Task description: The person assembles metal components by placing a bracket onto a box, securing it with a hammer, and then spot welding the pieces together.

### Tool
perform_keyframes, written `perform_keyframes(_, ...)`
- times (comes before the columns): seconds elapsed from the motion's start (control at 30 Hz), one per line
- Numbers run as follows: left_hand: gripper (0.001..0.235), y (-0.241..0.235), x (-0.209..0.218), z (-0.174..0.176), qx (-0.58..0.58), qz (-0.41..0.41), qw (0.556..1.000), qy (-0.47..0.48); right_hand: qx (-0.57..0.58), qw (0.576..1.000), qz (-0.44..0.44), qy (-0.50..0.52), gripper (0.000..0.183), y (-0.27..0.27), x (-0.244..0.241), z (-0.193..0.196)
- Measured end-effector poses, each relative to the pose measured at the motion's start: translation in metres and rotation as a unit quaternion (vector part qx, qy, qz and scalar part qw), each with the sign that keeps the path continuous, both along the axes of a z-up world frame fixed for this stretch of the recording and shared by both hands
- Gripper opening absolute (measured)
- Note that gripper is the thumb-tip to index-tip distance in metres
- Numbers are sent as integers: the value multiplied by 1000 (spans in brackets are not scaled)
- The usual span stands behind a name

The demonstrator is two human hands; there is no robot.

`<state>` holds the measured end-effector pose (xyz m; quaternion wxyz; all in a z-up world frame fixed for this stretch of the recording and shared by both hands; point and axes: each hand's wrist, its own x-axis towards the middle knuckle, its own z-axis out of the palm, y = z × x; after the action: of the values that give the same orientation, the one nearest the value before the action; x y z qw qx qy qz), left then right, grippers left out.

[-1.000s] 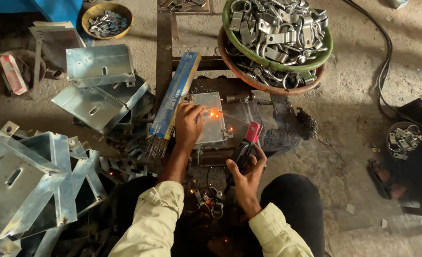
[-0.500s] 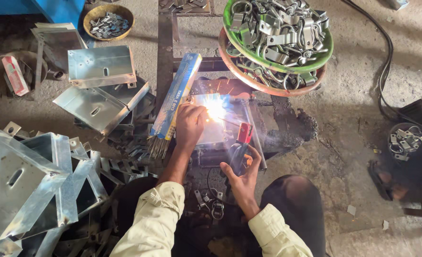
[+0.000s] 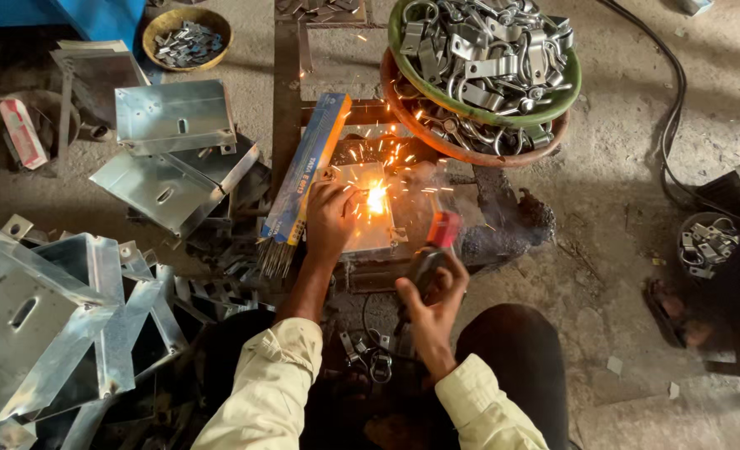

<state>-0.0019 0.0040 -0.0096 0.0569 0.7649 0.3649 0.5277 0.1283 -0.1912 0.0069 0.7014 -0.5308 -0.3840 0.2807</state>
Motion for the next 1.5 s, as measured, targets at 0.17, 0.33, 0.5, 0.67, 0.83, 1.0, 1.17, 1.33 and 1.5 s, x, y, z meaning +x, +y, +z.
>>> perform_keyframes(0.17,16,2,4,-3,0,8,1000,-13,61,960,-34,271,54,-15,53,39)
perform_keyframes(0.33,19,-1,3,1,-1,6,1000,-5,83,897,21,433,50,-90,148,54)
perform_keyframes(0.5,19,-2,4,3,-5,3,1000,-23,-25,896,-85,436,67,-178,211,2)
perform_keyframes(0.67,24,-8,3,5,-21,55,998,-19,-338,887,-136,284,54,-233,257,-116)
perform_keyframes(0.83,83,-72,17,-10,-135,213,968,15,-562,827,-30,-4,43,-249,258,-140)
perform_keyframes(1.0,130,-103,55,-19,-226,310,921,68,-510,773,-148,-347,33,-240,286,-103)
perform_keyframes(1.17,135,-95,78,-26,-312,369,871,91,-322,879,-220,-274,25,-204,222,-3)
perform_keyframes(1.33,131,-92,73,-26,-305,336,887,83,-202,928,-161,-267,17,-161,146,48)
perform_keyframes(1.5,131,-92,69,-14,-370,359,857,14,-245,924,-53,-289,15,-158,106,52)
